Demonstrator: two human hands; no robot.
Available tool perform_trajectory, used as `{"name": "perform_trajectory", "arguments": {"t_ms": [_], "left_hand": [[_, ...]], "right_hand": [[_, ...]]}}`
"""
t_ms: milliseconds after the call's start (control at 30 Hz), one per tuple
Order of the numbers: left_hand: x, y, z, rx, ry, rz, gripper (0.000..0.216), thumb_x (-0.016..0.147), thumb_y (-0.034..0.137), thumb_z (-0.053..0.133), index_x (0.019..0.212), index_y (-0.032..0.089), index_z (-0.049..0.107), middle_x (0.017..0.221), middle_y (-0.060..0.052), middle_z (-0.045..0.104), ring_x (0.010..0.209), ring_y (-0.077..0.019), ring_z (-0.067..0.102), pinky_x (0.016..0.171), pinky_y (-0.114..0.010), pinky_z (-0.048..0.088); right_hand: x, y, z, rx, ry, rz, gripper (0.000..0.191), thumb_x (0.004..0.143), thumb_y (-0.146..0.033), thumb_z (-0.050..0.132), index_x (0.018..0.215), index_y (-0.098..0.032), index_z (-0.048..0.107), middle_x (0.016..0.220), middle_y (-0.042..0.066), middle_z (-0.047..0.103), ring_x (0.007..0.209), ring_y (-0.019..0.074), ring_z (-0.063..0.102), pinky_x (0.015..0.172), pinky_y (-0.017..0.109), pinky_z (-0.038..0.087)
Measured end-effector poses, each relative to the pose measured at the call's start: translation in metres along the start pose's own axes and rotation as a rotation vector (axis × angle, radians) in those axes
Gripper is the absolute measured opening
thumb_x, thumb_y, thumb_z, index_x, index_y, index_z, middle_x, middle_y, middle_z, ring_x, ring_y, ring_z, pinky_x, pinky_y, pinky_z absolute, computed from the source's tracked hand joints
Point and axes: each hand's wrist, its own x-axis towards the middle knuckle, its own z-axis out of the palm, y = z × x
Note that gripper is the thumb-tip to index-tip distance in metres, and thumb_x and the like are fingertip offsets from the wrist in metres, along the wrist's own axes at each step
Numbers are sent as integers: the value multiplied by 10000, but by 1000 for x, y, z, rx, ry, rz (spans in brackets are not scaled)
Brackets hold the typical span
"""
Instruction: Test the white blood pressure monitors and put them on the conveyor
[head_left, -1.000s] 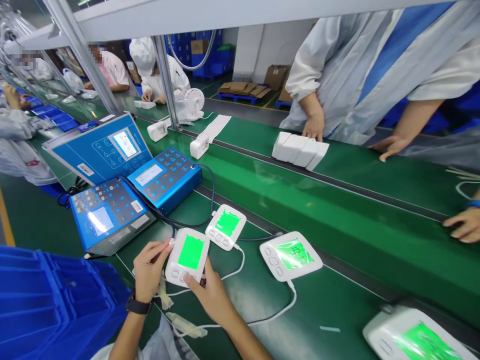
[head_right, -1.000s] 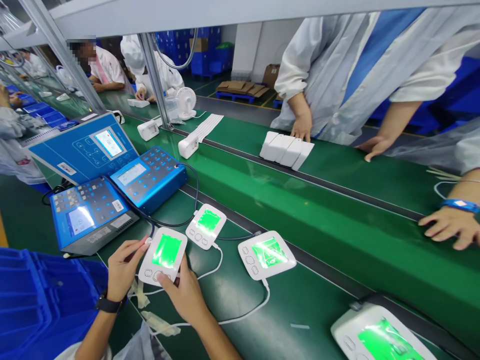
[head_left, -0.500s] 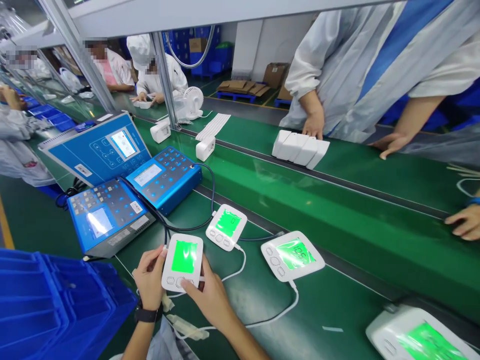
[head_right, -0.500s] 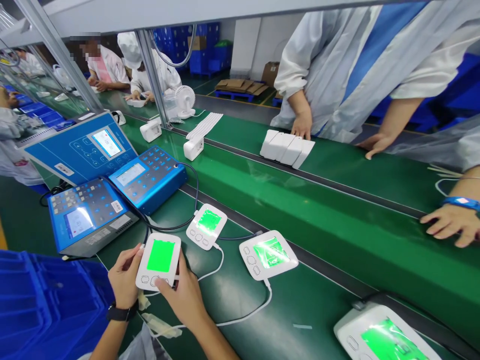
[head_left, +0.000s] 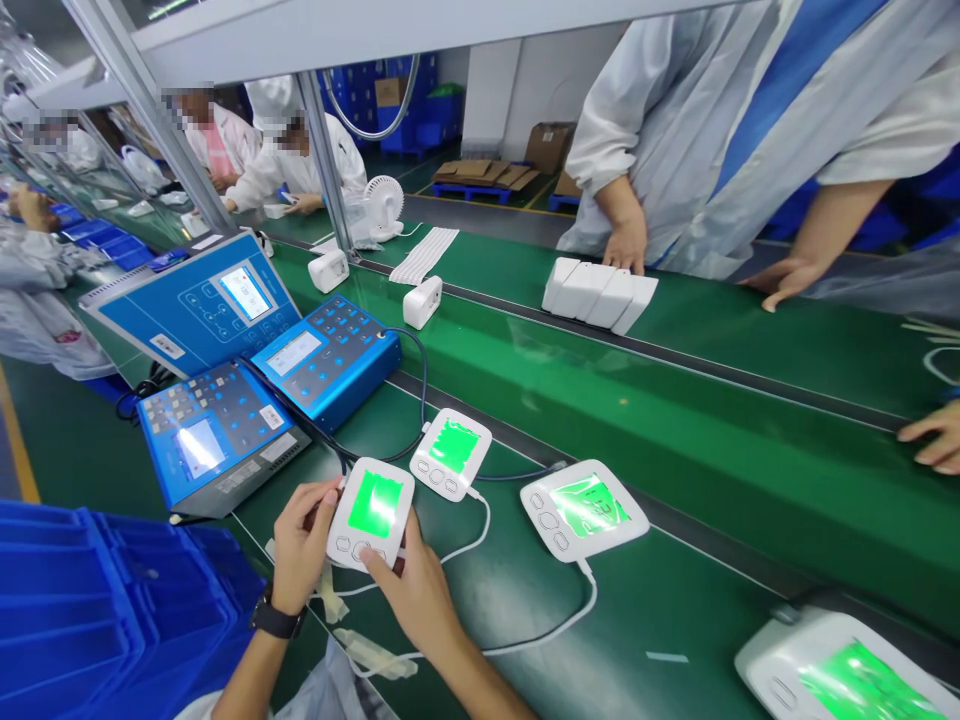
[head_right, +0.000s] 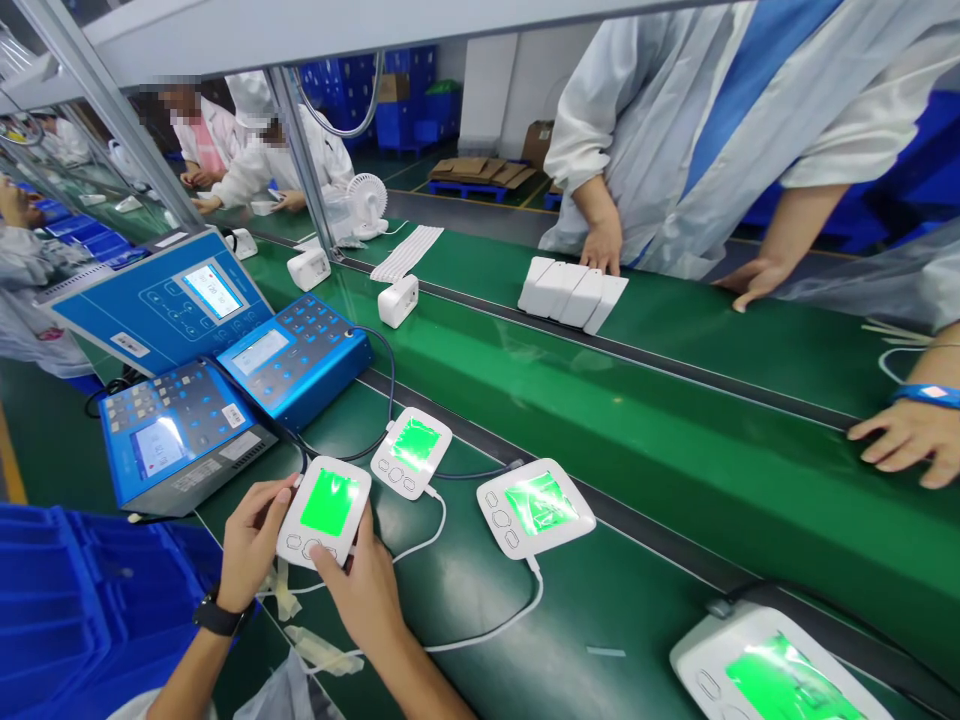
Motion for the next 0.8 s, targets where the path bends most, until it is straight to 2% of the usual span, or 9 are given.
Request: {"name": "perform_trajectory", "arguments": {"t_ms": [67, 133, 200, 267, 400, 467, 633, 733, 800], "left_hand": [[-2, -6, -3, 15, -100, -4, 434, 989, 513, 590, 1299, 238, 718, 1313, -108, 679, 1175, -275, 659, 979, -392, 558], [-5, -18, -6, 47, -174, -11, 599, 978, 516, 608, 1510, 255, 528, 1510, -118, 548, 1362, -307, 552, 1143, -463, 459], [-9, -31, -10, 97, -239, -17, 748, 952, 509, 655, 1602, 267, 374, 1604, -127, 442, 1466, -329, 443, 1227, -515, 350], [-12, -39, -15, 97, -312, -36, 796, 950, 500, 668, 1625, 279, 310, 1636, -130, 396, 1501, -331, 396, 1249, -521, 312], [-11, -41, -24, 25, -438, -82, 902, 956, 488, 671, 1667, 296, 150, 1685, -140, 316, 1528, -318, 359, 1250, -489, 321], [-10, -39, -26, 55, -442, -58, 910, 946, 496, 680, 1667, 278, 171, 1676, -149, 334, 1534, -335, 343, 1249, -503, 320], [-10, -40, -27, 153, -409, 19, 839, 942, 511, 676, 1643, 283, 275, 1652, -140, 383, 1506, -359, 388, 1245, -544, 318], [-12, -40, -25, 182, -371, 38, 831, 961, 517, 641, 1650, 279, 242, 1660, -141, 365, 1491, -358, 408, 1250, -567, 297], [-15, -38, -23, 209, -348, 69, 812, 974, 520, 613, 1650, 260, 245, 1665, -146, 352, 1513, -358, 368, 1264, -576, 256]], "right_hand": [[1, 4, 8, -36, 74, -43, 833, 957, -352, 661, 1655, -241, 222, 1374, 128, 648, 1218, 317, 661, 975, 439, 588], [0, 9, 16, -115, 140, -133, 817, 984, -313, 609, 1672, -246, 174, 1496, 156, 524, 1355, 324, 551, 1092, 490, 518], [-3, 12, 20, -209, 172, -241, 766, 1008, -267, 548, 1674, -269, 170, 1594, 156, 393, 1478, 336, 401, 1180, 549, 425], [-11, 13, 21, -276, 195, -333, 688, 1025, -218, 493, 1656, -310, 234, 1640, 133, 319, 1531, 348, 301, 1200, 589, 385], [-35, 10, 19, -323, 211, -499, 532, 987, -85, 442, 1445, -332, 550, 1515, 114, 442, 1459, 328, 388, 1166, 560, 421], [-45, 11, 20, -312, 154, -599, 493, 923, -42, 458, 1309, -290, 637, 1361, 117, 528, 1320, 296, 507, 1117, 500, 466], [-48, 23, 30, -477, -103, -688, 260, 878, -83, 588, 1054, -238, 699, 1036, 41, 660, 923, 205, 625, 829, 302, 536], [-42, 30, 35, -721, -250, -727, 63, 920, -241, 694, 984, -240, 698, 964, 12, 690, 854, 207, 612, 769, 306, 504], [-40, 33, 37, -817, -284, -762, 87, 935, -319, 713, 976, -243, 698, 969, 11, 699, 866, 216, 604, 764, 323, 483]]}}
